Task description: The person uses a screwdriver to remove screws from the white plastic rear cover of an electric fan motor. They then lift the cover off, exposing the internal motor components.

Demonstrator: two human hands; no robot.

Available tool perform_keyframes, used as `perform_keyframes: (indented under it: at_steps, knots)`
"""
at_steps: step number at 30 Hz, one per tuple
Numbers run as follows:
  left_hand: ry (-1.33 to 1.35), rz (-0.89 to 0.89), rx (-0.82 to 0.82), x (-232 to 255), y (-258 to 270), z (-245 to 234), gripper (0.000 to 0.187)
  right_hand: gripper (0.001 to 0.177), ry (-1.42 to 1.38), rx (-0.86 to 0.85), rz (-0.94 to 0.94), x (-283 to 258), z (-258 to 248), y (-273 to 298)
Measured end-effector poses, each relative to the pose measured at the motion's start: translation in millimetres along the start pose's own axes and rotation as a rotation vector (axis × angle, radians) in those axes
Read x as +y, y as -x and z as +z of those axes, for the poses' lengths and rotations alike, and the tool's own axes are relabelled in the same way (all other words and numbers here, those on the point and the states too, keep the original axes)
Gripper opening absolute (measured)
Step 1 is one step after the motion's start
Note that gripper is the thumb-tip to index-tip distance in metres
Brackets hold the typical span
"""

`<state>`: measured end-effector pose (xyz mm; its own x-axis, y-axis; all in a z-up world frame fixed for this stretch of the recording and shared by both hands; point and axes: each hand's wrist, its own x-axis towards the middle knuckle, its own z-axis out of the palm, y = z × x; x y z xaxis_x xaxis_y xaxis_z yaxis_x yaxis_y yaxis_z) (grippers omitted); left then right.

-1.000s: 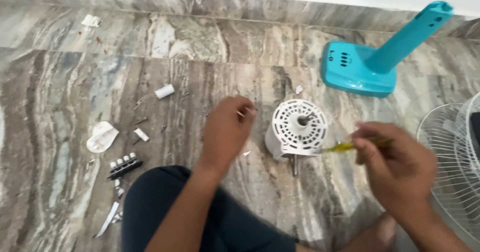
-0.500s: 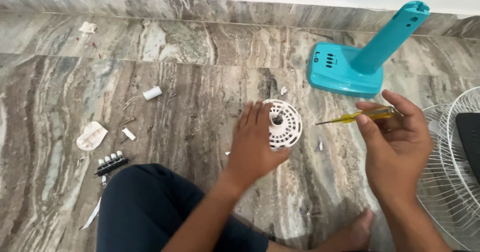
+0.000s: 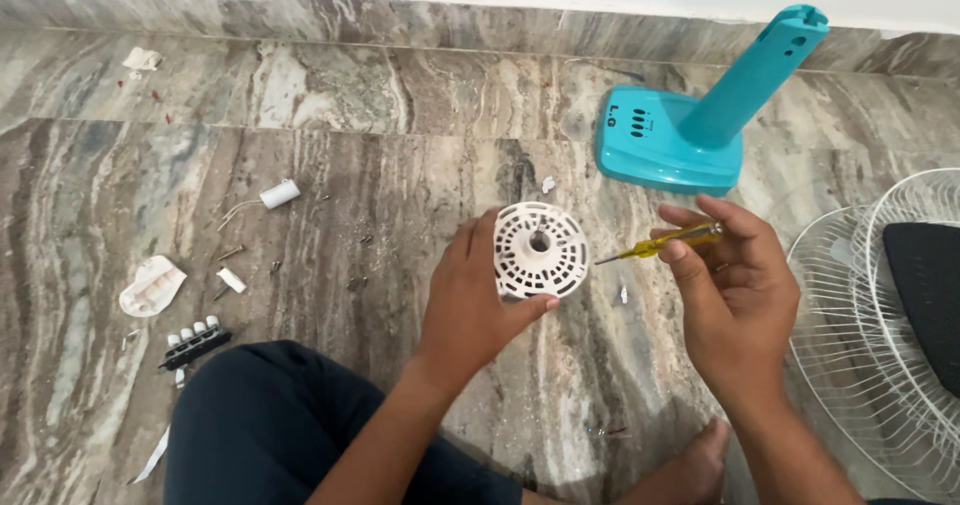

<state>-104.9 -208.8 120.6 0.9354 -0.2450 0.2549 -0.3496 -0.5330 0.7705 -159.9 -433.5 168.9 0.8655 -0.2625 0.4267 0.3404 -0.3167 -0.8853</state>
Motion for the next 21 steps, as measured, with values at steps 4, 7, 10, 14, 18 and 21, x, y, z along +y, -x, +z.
perform_keyframes:
  at_steps: [4, 7, 10, 14, 18, 21]
  knots:
    - [0.003, 0.224, -0.08, -26, -7, -13, 0.108, 0.034, -0.008, -0.022, -0.004, 3, 6, 1]
    - [-0.065, 0.278, 0.061, -25, -2, -4, 0.101, 0.034, 0.048, -0.033, -0.007, 5, 12, 2]
    - [0.023, 0.215, 0.191, -9, 2, 15, 0.099, 0.032, 0.053, -0.033, -0.06, 7, 20, 3]
    - [-0.179, 0.096, 0.106, 3, -2, 28, 0.101, 0.033, 0.101, -0.026, -0.048, 10, 24, 3]
    - [-0.198, 0.202, 0.085, 2, -6, 20, 0.087, 0.033, 0.11, -0.056, -0.057, 14, 28, 2]
    - [-0.113, 0.242, 0.023, -4, -12, 11, 0.084, 0.034, 0.131, -0.06, -0.071, 16, 27, 3]
